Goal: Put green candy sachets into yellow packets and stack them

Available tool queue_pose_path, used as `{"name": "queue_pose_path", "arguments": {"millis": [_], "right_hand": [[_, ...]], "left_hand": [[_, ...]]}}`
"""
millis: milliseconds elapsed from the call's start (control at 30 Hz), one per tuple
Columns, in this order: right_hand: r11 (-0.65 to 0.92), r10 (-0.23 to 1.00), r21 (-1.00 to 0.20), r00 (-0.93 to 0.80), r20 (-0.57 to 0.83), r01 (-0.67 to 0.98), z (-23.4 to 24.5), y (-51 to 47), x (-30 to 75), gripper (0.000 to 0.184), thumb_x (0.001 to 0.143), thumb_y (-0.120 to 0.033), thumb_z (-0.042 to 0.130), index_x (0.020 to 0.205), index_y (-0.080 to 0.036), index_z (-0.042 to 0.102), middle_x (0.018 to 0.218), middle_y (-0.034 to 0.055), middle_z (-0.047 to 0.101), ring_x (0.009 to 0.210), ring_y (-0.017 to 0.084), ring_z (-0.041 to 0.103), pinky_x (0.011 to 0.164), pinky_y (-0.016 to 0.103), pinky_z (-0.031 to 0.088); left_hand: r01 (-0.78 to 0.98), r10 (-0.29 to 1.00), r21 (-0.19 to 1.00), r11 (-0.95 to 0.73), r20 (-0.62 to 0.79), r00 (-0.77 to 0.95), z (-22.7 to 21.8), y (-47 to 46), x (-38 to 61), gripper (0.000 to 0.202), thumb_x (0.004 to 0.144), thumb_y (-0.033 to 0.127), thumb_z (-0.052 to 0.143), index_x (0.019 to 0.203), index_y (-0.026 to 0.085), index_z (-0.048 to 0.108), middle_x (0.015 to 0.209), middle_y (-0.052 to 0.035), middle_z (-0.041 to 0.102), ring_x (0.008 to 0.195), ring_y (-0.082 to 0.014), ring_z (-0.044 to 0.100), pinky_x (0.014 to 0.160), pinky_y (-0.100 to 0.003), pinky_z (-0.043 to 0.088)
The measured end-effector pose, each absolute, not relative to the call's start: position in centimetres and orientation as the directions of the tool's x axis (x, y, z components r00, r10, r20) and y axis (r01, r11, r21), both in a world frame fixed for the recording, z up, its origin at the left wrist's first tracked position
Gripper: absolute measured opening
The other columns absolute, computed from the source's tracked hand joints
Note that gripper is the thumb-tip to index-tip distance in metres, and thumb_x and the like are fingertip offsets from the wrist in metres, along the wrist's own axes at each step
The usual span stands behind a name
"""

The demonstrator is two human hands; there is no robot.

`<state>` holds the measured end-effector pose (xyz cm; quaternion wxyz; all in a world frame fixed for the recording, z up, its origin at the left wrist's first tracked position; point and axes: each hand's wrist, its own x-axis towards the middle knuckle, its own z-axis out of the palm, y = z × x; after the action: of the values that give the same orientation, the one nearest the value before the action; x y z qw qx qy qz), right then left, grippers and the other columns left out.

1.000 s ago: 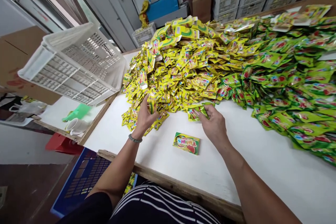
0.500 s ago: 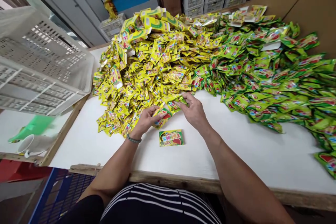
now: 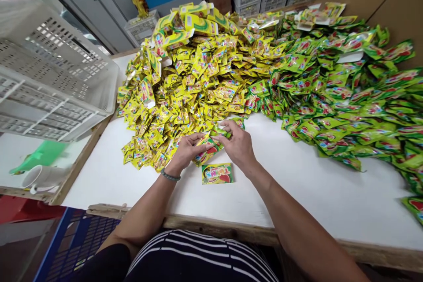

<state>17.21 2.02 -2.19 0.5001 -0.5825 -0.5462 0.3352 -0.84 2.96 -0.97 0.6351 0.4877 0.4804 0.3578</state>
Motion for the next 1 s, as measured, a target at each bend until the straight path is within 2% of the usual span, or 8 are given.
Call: {"name": "queue_pose_path", "arguments": {"millis": [100,400,500,600,767,833,900,1000], "right_hand": [[0.087,0.974,-0.973,0.186,0.128,0.215,-1.9,1.9,17.4,0.043,0.069,-0.059,0.071,0.088,-0.021,0.065,0.079,0.003,0.067,0.065,0.017,0.06,0.065,0.034,0.052],[0.028,0.947,-0.972,0.306,0.102,0.235,-1.3,1.2,16.4,0.043,0.067,-0.065,0.073,0.062,-0.024,0.059,0.057,-0.0009,0.058,0.05,0.014,0.048,0.05,0.031,0.041],[0.04,0.969,-0.958,0.223,0.106,0.284,-1.5,1.2,16.4,0.041,0.071,-0.064,0.07,0.068,-0.024,0.063,0.062,0.0001,0.064,0.059,0.017,0.056,0.06,0.032,0.047],[0.096,0.97,-0.942,0.184,0.161,0.322,-1.7,1.3,16.8,0.031,0.077,-0.057,0.068,0.081,-0.026,0.069,0.071,0.0016,0.07,0.08,0.022,0.064,0.079,0.038,0.051],[0.169,0.985,-0.945,-0.023,0.169,0.28,-1.9,1.4,16.8,0.016,0.078,-0.042,0.064,0.078,-0.027,0.071,0.093,0.0056,0.072,0.106,0.026,0.064,0.094,0.043,0.049],[0.175,0.979,-0.95,-0.147,0.14,0.259,-1.7,1.3,16.6,0.018,0.082,-0.038,0.057,0.077,-0.026,0.07,0.093,0.0052,0.072,0.108,0.027,0.063,0.096,0.044,0.047],[0.183,0.967,-0.953,-0.22,0.13,0.243,-1.3,1.2,16.5,0.022,0.085,-0.037,0.052,0.075,-0.025,0.068,0.086,0.0044,0.071,0.097,0.025,0.065,0.094,0.044,0.047],[0.22,0.976,-0.941,-0.057,0.212,0.258,-1.2,1.1,16.4,0.02,0.085,-0.042,0.057,0.088,-0.026,0.069,0.094,0.005,0.071,0.097,0.025,0.063,0.097,0.045,0.046]], "left_hand": [[-0.061,0.926,0.939,0.338,-0.32,0.2,-1.1,3.1,-1.0,0.052,0.052,0.039,0.091,0.091,0.014,0.069,0.068,-0.0003,0.072,0.059,-0.014,0.065,0.058,-0.024,0.047],[-0.126,0.889,0.898,0.422,-0.383,0.25,0.1,2.7,-0.8,0.051,0.05,0.032,0.093,0.091,0.014,0.067,0.073,-0.002,0.075,0.059,-0.015,0.067,0.057,-0.025,0.05],[-0.167,0.889,0.882,0.441,-0.404,0.213,0.0,2.7,-1.0,0.052,0.048,0.031,0.093,0.089,0.013,0.067,0.07,-0.0016,0.074,0.058,-0.0149,0.067,0.056,-0.024,0.05],[-0.187,0.888,0.876,0.445,-0.405,0.219,0.1,2.7,-1.2,0.053,0.047,0.03,0.094,0.09,0.013,0.067,0.073,-0.0024,0.075,0.061,-0.0161,0.069,0.059,-0.026,0.052],[-0.179,0.895,0.887,0.426,-0.386,0.222,0.2,2.5,-1.3,0.051,0.048,0.029,0.093,0.089,0.013,0.067,0.07,-0.0009,0.074,0.059,-0.0141,0.067,0.059,-0.024,0.051],[-0.166,0.892,0.888,0.428,-0.385,0.239,0.1,2.4,-1.3,0.052,0.048,0.029,0.093,0.089,0.013,0.067,0.069,-0.0004,0.073,0.058,-0.0134,0.067,0.058,-0.023,0.051],[-0.155,0.889,0.892,0.425,-0.379,0.257,0.0,2.3,-1.1,0.053,0.047,0.03,0.094,0.088,0.012,0.066,0.067,-0.0001,0.071,0.055,-0.0124,0.065,0.057,-0.023,0.05],[-0.184,0.92,0.91,0.372,-0.335,0.205,0.0,2.3,-0.8,0.058,0.051,0.034,0.092,0.096,0.015,0.061,0.065,0.0025,0.069,0.052,-0.0109,0.062,0.054,-0.021,0.048]]}}
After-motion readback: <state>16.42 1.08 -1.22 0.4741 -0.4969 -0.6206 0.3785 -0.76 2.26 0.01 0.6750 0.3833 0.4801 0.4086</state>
